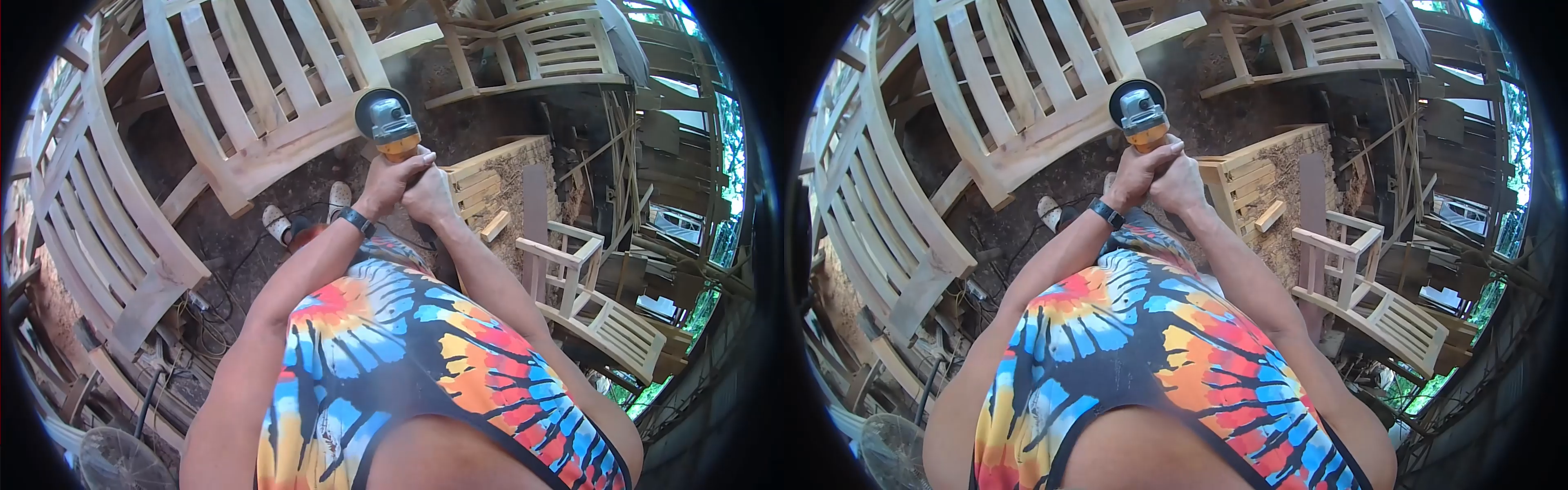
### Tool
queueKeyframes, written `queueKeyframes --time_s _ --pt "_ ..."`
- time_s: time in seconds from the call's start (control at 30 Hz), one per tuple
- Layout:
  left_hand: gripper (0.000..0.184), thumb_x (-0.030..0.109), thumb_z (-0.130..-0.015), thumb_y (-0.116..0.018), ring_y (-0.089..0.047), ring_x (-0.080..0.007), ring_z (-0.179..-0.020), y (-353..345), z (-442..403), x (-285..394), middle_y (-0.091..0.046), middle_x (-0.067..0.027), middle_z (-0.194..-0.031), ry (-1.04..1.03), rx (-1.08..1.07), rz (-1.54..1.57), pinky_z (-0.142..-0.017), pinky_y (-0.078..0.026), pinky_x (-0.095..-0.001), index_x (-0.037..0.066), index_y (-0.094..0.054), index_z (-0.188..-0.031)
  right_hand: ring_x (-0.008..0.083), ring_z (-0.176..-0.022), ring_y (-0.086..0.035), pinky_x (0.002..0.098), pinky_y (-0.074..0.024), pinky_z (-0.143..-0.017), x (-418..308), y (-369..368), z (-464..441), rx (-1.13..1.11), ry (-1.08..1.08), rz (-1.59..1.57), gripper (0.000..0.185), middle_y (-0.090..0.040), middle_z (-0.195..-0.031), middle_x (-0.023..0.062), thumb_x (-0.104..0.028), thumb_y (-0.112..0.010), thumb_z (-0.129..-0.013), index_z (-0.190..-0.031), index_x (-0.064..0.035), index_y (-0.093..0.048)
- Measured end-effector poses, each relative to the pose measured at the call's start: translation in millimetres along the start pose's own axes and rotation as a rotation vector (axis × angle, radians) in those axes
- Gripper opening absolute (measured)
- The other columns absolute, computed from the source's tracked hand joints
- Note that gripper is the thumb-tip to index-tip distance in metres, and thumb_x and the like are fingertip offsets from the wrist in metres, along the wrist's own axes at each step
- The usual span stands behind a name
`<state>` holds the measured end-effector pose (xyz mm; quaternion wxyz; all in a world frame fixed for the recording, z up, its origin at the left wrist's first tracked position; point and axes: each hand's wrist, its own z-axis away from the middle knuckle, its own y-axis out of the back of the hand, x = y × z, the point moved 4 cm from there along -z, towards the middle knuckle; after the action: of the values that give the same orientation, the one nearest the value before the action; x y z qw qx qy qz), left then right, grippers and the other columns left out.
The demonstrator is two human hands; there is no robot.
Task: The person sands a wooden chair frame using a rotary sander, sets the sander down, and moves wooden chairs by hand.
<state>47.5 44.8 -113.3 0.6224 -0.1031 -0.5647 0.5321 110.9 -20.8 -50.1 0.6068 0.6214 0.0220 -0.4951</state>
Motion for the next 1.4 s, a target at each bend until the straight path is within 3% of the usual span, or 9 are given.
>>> queueKeyframes --time_s 0.27,0.4,0.5,0.63,0.83,0.97,1.2,1.4 --pt "0.025 0.019 -0.089 -0.085 -0.07 -0.0099 -0.087 57.5 45.3 20.8 -0.074 -0.0008 -0.099 -0.038 0.249 0.036 -0.08 -0.055 -0.0265 0.004 -0.076 -0.106 0.0456 -0.101 -0.07 0.0501 -0.0591 -0.082 -30.8 -60.0 3.5 -0.161 0.061 -0.102 0.042 -0.073 -0.098 0.0286 -0.015 -0.073 -0.079 -0.118 -0.0028 -0.062" --pt "0.021 0.018 -0.088 -0.086 -0.07 -0.0096 -0.085 76.0 80.0 52.5 -0.075 -0.0012 -0.097 -0.101 0.449 -0.064 -0.078 -0.055 -0.026 0.004 -0.077 -0.1 0.039 -0.098 -0.075 0.0425 -0.0588 -0.082 -58.8 -88.5 6.4 -0.353 0.087 -0.154 0.046 -0.075 -0.098 0.0244 -0.017 -0.078 -0.078 -0.118 -0.0007 -0.062" --pt "0.021 0.018 -0.088 -0.086 -0.07 -0.0098 -0.085 89.0 93.7 48.9 -0.074 -0.0012 -0.096 -0.092 0.478 -0.102 -0.077 -0.055 -0.0265 0.004 -0.076 -0.101 0.0428 -0.103 -0.072 0.046 -0.0596 -0.085 -63.0 -101.0 14.4 -0.354 0.141 -0.295 0.057 -0.074 -0.102 0.0263 -0.022 -0.079 -0.076 -0.127 -0.0048 -0.06" --pt "0.024 0.017 -0.088 -0.086 -0.07 -0.0099 -0.086 77.2 76.9 28.2 -0.074 -0.0009 -0.098 -0.038 0.355 -0.048 -0.078 -0.055 -0.0267 0.004 -0.075 -0.105 0.0428 -0.104 -0.072 0.0476 -0.0598 -0.086 -44.9 -82.1 20.0 -0.302 0.017 -0.205 0.053 -0.074 -0.101 0.0269 -0.018 -0.076 -0.078 -0.128 -0.0063 -0.06" --pt "0.021 0.019 -0.092 -0.08 -0.07 -0.0107 -0.089 16.2 11.8 7.8 -0.073 -0.0005 -0.099 0.019 -0.003 0.107 -0.081 -0.055 -0.0276 0.007 -0.072 -0.107 0.0455 -0.099 -0.073 0.0506 -0.0608 -0.083 -2.7 -22.3 -3.2 -0.027 -0.073 0.073 0.037 -0.073 -0.097 0.0315 -0.013 -0.072 -0.079 -0.11 0.0043 -0.067" --pt "0.022 0.022 -0.093 -0.079 -0.069 -0.0107 -0.089 -19.8 -14.1 2.0 -0.072 -0.0002 -0.098 0.006 -0.131 0.015 -0.082 -0.054 -0.0276 0.007 -0.071 -0.108 0.0454 -0.099 -0.072 0.0505 -0.0596 -0.082 -4.1 18.8 -1.9 0.104 -0.033 0.1 0.039 -0.074 -0.1 0.0272 -0.016 -0.071 -0.082 -0.12 -0.0053 -0.064" --pt "0.022 0.025 -0.089 -0.084 -0.068 -0.009 -0.085 -29.9 -18.3 0.8 -0.074 -0.0004 -0.094 -0.034 -0.093 -0.014 -0.078 -0.054 -0.0274 0.006 -0.077 -0.099 0.0445 -0.105 -0.07 0.0504 -0.0576 -0.086 4.3 27.5 -4.5 0.075 0.012 0.022 0.043 -0.074 -0.107 0.0238 -0.018 -0.07 -0.086 -0.126 -0.0079 -0.06" --pt "0.024 0.021 -0.092 -0.081 -0.07 -0.0119 -0.092 -2.1 7.4 4.7 -0.073 -0.0017 -0.101 -0.008 -0.004 -0.01 -0.084 -0.055 -0.0292 0.006 -0.072 -0.109 0.0446 -0.105 -0.07 0.0509 -0.0578 -0.086 -3.3 -1.4 2.2 0.015 0.005 0.01 0.044 -0.074 -0.105 0.0249 -0.018 -0.071 -0.084 -0.126 -0.0081 -0.061"
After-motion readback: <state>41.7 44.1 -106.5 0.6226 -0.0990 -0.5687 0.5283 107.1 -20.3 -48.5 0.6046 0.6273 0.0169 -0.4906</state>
